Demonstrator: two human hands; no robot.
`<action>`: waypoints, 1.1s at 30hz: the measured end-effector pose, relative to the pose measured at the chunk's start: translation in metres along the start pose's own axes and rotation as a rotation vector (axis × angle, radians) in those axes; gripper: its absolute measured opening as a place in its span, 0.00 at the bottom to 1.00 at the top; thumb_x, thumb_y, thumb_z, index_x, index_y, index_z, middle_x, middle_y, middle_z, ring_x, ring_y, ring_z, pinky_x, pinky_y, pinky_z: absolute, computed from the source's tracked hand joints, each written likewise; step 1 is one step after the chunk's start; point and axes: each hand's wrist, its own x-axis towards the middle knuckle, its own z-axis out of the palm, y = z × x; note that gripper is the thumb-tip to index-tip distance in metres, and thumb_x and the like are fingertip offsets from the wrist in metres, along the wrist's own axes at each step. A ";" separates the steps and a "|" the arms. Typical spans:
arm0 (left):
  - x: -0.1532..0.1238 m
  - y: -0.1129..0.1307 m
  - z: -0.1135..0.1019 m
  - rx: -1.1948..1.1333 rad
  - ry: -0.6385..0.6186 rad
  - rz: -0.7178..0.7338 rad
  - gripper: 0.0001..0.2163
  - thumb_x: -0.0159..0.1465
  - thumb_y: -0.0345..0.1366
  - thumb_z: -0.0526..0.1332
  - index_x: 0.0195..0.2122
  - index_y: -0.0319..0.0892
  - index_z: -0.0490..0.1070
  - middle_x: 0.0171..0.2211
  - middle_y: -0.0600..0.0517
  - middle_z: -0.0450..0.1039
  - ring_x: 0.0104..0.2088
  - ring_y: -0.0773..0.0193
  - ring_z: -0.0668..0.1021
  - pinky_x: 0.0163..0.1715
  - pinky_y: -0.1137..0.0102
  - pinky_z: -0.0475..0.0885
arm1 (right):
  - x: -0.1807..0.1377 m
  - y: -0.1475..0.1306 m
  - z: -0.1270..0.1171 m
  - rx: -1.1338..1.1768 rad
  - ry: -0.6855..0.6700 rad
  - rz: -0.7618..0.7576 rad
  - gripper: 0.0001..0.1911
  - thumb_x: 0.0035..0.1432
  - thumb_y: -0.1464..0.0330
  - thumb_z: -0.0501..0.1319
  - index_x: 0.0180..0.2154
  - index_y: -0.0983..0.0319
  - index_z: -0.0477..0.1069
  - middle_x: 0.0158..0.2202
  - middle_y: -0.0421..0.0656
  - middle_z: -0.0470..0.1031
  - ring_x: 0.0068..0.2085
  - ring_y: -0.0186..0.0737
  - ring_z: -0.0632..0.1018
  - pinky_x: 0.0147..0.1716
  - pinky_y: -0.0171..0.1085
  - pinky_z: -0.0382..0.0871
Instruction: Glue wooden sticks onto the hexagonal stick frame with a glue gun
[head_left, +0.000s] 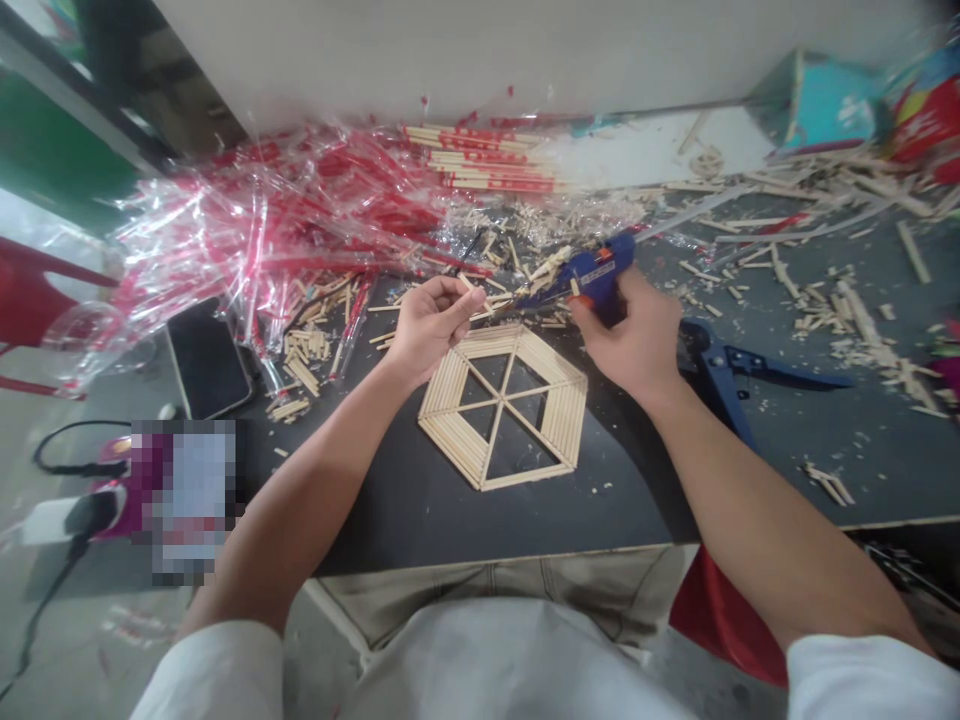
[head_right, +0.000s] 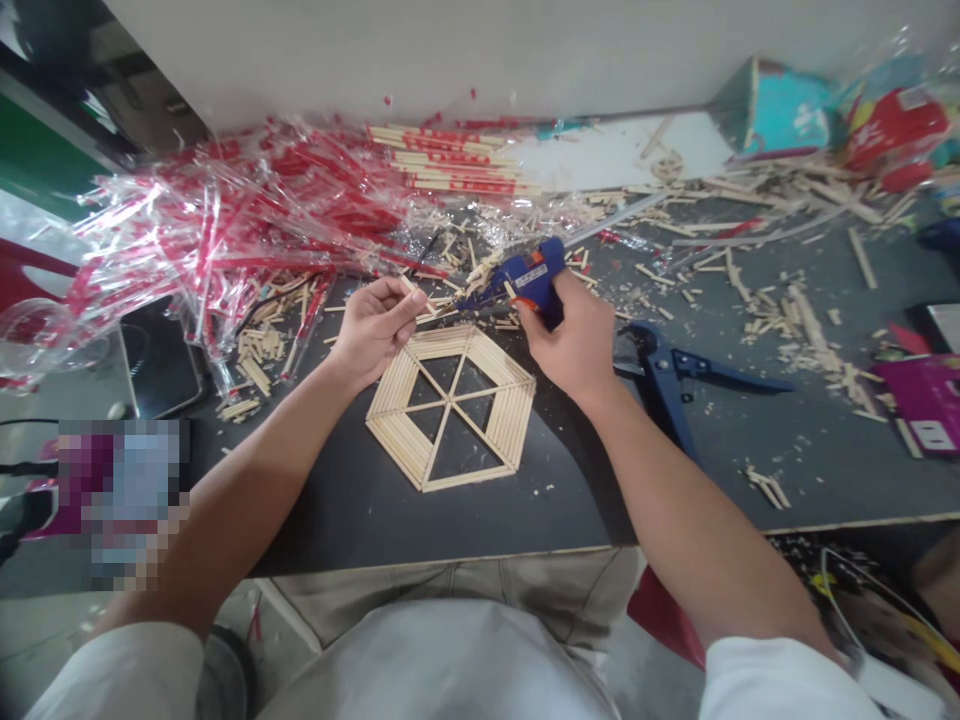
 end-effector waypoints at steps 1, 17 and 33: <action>0.000 0.000 0.000 0.001 -0.001 0.000 0.20 0.56 0.42 0.81 0.29 0.41 0.69 0.25 0.56 0.76 0.16 0.80 0.67 0.14 0.80 0.57 | 0.000 0.000 0.000 -0.002 0.004 -0.003 0.13 0.60 0.56 0.62 0.42 0.55 0.72 0.31 0.47 0.79 0.32 0.54 0.80 0.34 0.51 0.75; -0.002 0.004 -0.001 0.013 -0.025 -0.019 0.18 0.58 0.43 0.80 0.30 0.40 0.72 0.26 0.55 0.76 0.16 0.80 0.67 0.12 0.79 0.55 | 0.000 0.001 0.000 0.002 -0.014 0.014 0.13 0.60 0.55 0.62 0.41 0.55 0.71 0.32 0.48 0.79 0.33 0.55 0.81 0.35 0.51 0.76; -0.001 0.007 -0.002 0.012 -0.047 -0.061 0.15 0.57 0.42 0.80 0.30 0.40 0.77 0.20 0.59 0.67 0.17 0.78 0.67 0.13 0.80 0.56 | 0.001 0.003 0.000 0.012 0.028 -0.015 0.12 0.59 0.54 0.62 0.39 0.55 0.69 0.31 0.46 0.79 0.30 0.52 0.80 0.33 0.49 0.75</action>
